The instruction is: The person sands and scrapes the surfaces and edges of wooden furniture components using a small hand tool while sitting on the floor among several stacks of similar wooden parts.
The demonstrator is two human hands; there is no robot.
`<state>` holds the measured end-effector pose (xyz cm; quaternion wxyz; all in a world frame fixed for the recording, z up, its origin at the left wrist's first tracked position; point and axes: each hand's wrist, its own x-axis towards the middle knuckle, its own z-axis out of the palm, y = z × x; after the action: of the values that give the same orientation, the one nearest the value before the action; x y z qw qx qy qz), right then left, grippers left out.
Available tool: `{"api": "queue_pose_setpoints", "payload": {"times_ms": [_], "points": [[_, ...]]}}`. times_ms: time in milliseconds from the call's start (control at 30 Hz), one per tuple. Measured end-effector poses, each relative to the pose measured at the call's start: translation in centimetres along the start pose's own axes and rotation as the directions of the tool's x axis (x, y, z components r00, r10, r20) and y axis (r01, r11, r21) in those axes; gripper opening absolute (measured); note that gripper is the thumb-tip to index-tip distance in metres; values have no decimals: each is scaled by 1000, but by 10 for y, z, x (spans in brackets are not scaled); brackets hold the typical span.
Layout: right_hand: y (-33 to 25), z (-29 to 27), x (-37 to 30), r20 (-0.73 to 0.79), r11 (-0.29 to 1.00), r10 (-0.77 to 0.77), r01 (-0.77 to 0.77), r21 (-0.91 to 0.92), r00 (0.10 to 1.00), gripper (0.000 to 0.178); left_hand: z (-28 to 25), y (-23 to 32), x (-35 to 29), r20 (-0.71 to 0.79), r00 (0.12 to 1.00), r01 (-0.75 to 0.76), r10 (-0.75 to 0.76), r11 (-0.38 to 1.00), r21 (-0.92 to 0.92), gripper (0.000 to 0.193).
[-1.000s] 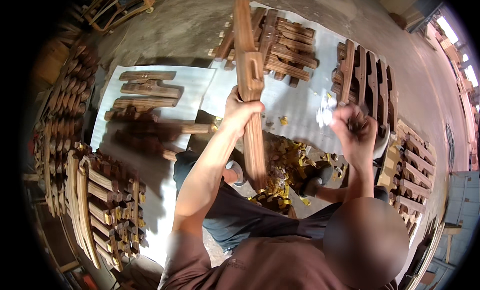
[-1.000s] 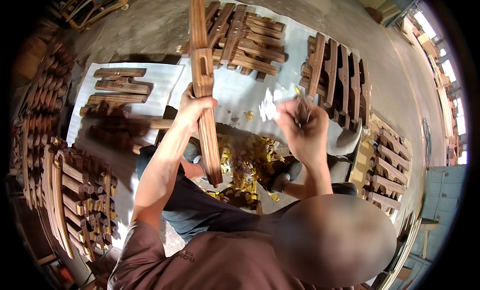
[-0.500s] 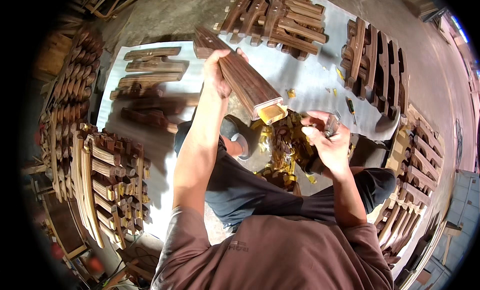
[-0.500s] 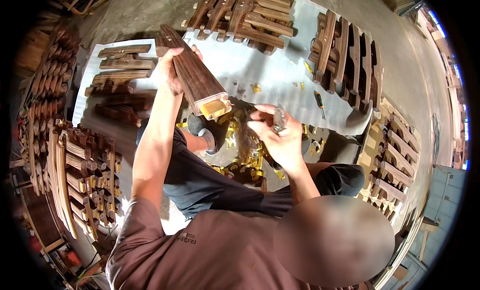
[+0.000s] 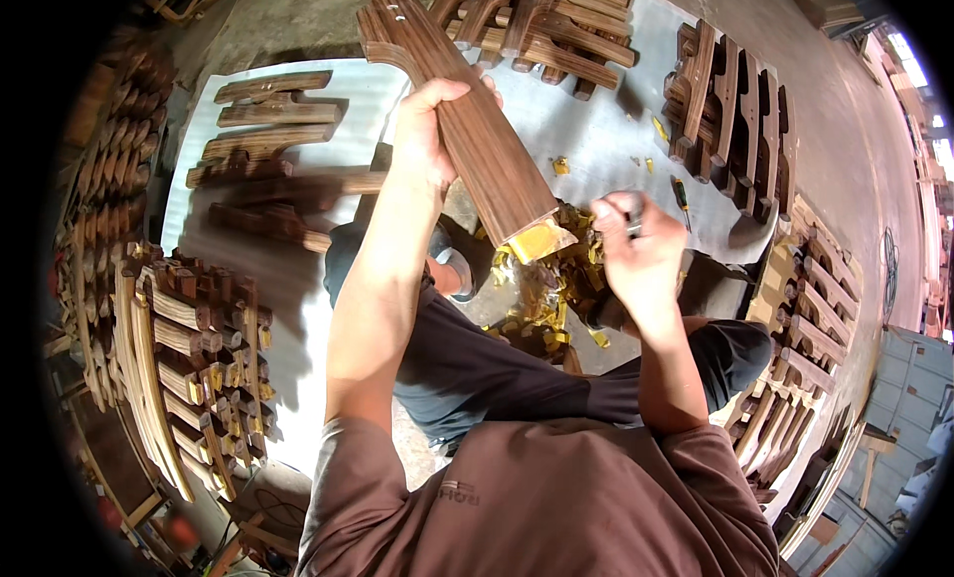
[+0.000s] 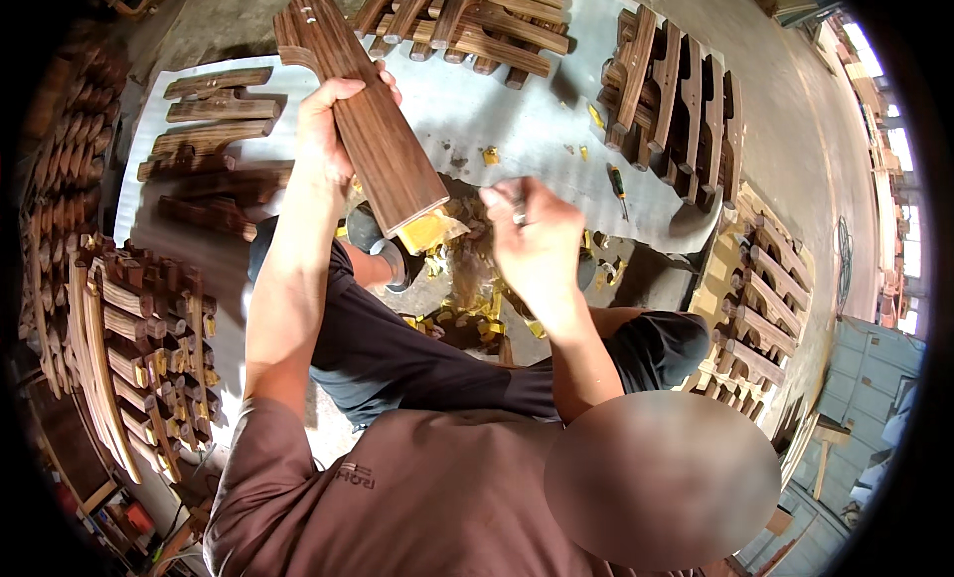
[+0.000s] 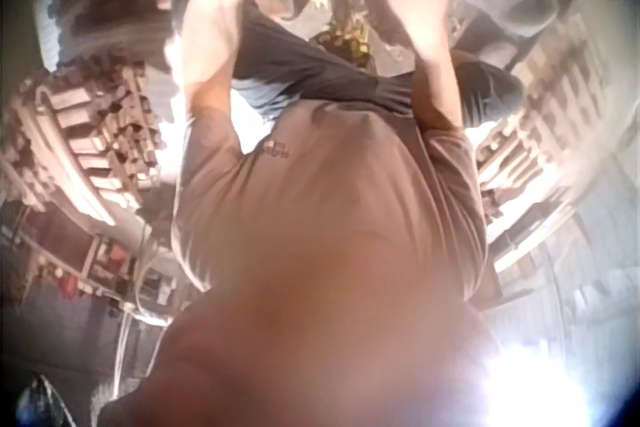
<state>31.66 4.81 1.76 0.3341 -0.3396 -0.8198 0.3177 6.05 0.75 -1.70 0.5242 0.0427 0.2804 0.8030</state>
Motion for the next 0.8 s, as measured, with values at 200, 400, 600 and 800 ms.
{"api": "queue_pose_setpoints", "payload": {"times_ms": [200, 400, 600, 800], "points": [[-6, -8, 1, 217, 965, 17, -73, 251, 976, 21, 0, 2, 4, 9, 998, -56, 56, 998, -27, 43], [3, 11, -9, 257, 906, 134, -223, 360, 957, 11, 0, 3, 3, -27, 999, -36, 37, 999, 23, 47], [-10, 23, -20, 152, 934, -62, 4, 358, 986, 10, 21, -12, 5, -149, 878, -399, 455, 868, 296, 34], [-15, 32, -35, 117, 931, -181, 132, 339, 976, 12, 6, 9, 15, -254, 934, -256, 252, 966, 16, 26]]}}
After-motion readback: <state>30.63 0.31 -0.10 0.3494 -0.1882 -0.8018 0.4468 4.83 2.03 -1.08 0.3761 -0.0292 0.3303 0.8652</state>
